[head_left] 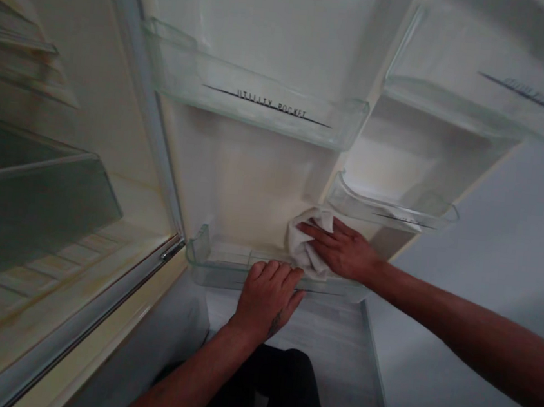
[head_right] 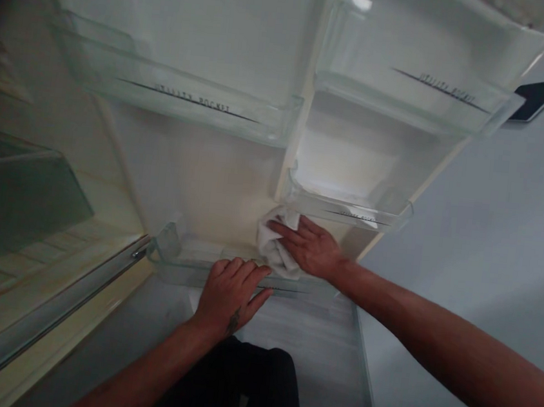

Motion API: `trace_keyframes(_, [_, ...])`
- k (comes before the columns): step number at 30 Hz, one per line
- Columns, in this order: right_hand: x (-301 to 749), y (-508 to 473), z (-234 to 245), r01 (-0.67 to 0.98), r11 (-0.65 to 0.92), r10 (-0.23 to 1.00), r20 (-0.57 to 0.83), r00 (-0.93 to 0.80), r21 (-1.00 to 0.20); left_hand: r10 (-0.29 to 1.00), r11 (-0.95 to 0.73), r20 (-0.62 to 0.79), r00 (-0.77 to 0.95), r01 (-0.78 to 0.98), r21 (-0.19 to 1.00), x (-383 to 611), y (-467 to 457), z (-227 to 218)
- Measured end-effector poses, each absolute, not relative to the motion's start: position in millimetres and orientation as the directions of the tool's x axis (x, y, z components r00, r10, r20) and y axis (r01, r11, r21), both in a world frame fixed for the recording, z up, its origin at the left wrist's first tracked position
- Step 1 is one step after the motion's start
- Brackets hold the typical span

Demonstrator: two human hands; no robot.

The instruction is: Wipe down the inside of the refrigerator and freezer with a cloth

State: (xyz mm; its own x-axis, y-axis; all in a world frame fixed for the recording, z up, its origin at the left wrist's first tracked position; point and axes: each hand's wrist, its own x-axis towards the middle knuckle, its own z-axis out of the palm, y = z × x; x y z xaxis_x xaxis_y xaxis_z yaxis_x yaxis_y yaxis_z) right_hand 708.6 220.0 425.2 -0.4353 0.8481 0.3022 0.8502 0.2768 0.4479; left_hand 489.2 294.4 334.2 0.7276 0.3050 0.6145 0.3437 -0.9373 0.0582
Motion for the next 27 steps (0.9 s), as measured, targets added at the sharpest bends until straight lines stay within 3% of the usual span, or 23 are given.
trace_keyframes(4, [665, 294, 420, 0.763, 0.481, 0.739, 0.269, -0.618, 0.433, 0.312, -0.932, 0.624, 0.717, 0.357, 0.056, 489, 294, 333])
trace_keyframes(10, [638, 348, 420, 0.709, 0.519, 0.674, 0.281, -0.683, 0.478, 0.306, -0.937, 0.633, 0.711, 0.343, 0.068, 486, 296, 333])
trace_keyframes(20, [654, 307, 443, 0.832, 0.318, 0.686, 0.495, -0.533, 0.454, 0.334, -0.937, 0.574, 0.748, 0.327, 0.119, 482, 295, 335])
trace_keyframes(23, [650, 323, 444, 0.786, 0.376, 0.577, 0.540, -0.613, 0.491, 0.413, -0.910, 0.489, 0.768, 0.364, 0.197, 480, 295, 352])
trace_keyframes(27, [666, 320, 422, 0.725, 0.400, 0.484, 0.543, -0.686, 0.561, 0.520, -0.839, 0.277, 0.808, 0.423, 0.342, 476, 309, 390])
